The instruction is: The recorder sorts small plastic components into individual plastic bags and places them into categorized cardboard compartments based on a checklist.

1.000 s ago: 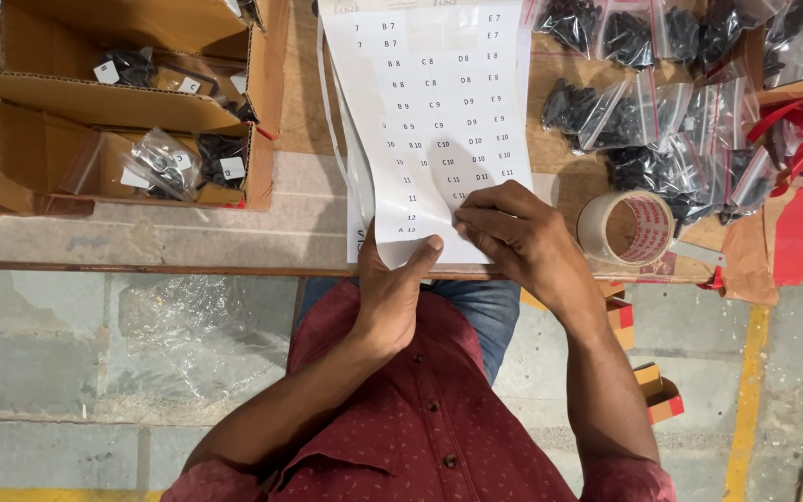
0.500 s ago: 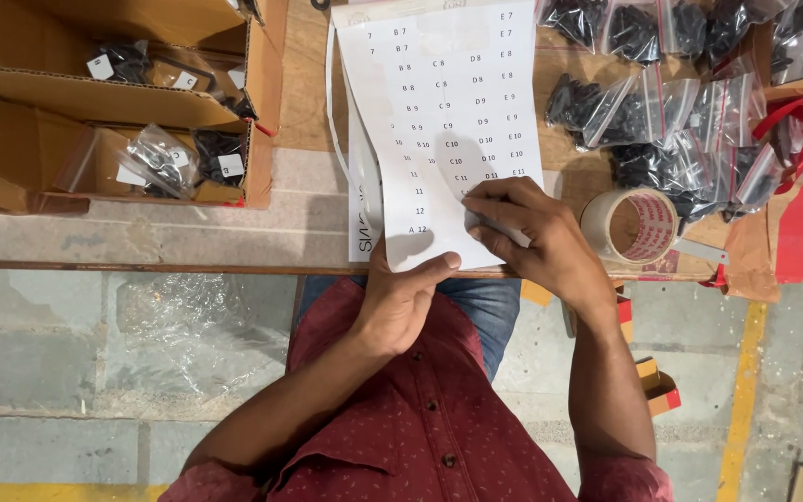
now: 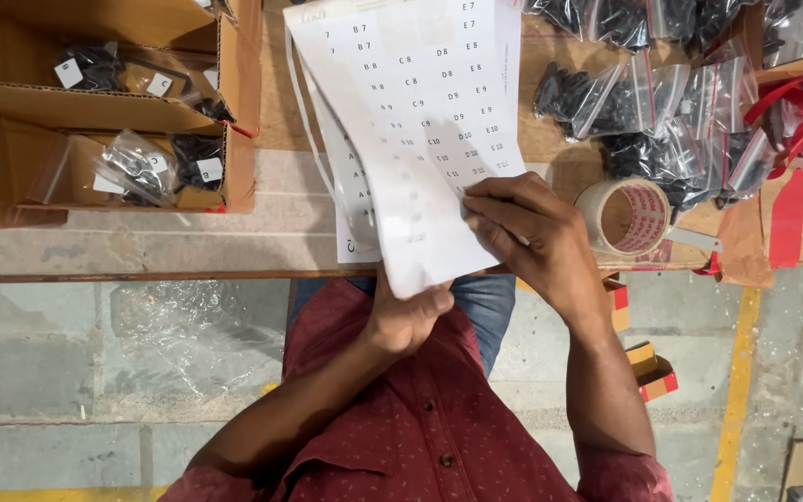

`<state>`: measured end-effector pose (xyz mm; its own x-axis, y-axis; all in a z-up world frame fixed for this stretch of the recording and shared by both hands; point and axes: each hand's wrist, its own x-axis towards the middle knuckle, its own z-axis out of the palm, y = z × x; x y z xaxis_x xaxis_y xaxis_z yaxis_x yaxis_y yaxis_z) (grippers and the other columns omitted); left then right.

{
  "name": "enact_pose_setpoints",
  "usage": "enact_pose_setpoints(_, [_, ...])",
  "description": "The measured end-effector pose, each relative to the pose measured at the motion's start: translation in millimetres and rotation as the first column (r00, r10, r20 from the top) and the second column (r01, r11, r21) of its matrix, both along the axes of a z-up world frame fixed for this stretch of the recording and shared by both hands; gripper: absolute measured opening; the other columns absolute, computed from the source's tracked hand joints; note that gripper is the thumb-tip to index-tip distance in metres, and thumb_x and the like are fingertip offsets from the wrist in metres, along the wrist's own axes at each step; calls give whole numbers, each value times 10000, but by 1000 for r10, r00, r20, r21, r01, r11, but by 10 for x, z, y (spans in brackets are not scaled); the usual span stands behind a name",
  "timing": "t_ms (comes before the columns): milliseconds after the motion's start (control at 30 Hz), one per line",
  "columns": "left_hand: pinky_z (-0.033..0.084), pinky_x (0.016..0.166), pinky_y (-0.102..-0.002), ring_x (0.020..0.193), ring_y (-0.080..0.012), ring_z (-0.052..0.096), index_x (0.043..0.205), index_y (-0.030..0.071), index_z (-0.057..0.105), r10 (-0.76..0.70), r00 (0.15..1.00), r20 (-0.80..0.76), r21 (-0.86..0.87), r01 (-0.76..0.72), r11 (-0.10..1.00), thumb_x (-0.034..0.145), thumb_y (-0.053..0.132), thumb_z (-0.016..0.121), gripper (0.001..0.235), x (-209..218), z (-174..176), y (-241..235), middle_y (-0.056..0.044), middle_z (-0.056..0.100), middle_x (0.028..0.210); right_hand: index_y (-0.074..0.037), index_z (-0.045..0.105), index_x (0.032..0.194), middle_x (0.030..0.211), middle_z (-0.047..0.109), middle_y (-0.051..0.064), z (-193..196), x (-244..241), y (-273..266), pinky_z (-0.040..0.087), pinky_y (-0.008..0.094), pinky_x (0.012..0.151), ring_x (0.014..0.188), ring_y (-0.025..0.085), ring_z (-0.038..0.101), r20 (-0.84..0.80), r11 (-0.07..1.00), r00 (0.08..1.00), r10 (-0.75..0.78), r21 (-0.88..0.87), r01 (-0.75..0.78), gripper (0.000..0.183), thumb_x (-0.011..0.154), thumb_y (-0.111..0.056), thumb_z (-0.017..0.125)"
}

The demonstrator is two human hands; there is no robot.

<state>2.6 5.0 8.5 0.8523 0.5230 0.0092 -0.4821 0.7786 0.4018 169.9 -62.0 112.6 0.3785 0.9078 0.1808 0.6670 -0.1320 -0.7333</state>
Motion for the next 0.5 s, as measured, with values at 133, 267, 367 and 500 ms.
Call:
enact_pose_setpoints(133, [563, 1065, -365, 1217, -156, 614, 1324, 94, 550, 62, 997, -39, 297, -48, 954, 902, 43, 788, 487, 90, 156, 15, -36, 603, 1251, -22, 761, 1167, 1184, 733, 86, -90, -38, 18, 599, 342, 893, 1072, 216, 701, -52, 999, 998, -30, 24, 32, 262, 907, -40, 778])
enact_pose_setpoints(267, [623, 947, -338, 1076, -155, 672, 1171, 52, 607, 176, 948, -266, 321, -85, 943, 946, 64, 771, 278, 44, -133, -148, -57, 648, 1135, -16, 750, 1196, 1239, 708, 93, -27, -114, 55, 601, 348, 923, 1112, 232, 695, -67, 1000, 998, 7, 21, -5, 305, 893, -36, 776])
enact_pose_setpoints(367, [585, 823, -281, 911, -126, 652, 1020, 40, 635, 257, 895, -364, 249, -172, 953, 1024, 43, 760, 125, 45, -247, -183, -50, 656, 982, -3, 737, 1210, 1274, 690, 97, -11, -96, 65, 587, 368, 953, 1150, 257, 686, -73, 1000, 997, 4, -10, -5, 331, 883, -30, 779])
enact_pose_setpoints(500, [553, 770, -249, 849, -88, 618, 1040, 59, 642, 335, 861, -384, 252, -251, 935, 994, 28, 760, 130, 90, -82, -124, -17, 637, 942, -1, 745, 1189, 1242, 702, 96, 6, -94, 105, 571, 384, 947, 1137, 264, 680, -61, 1000, 998, 10, -26, -12, 315, 880, -45, 789])
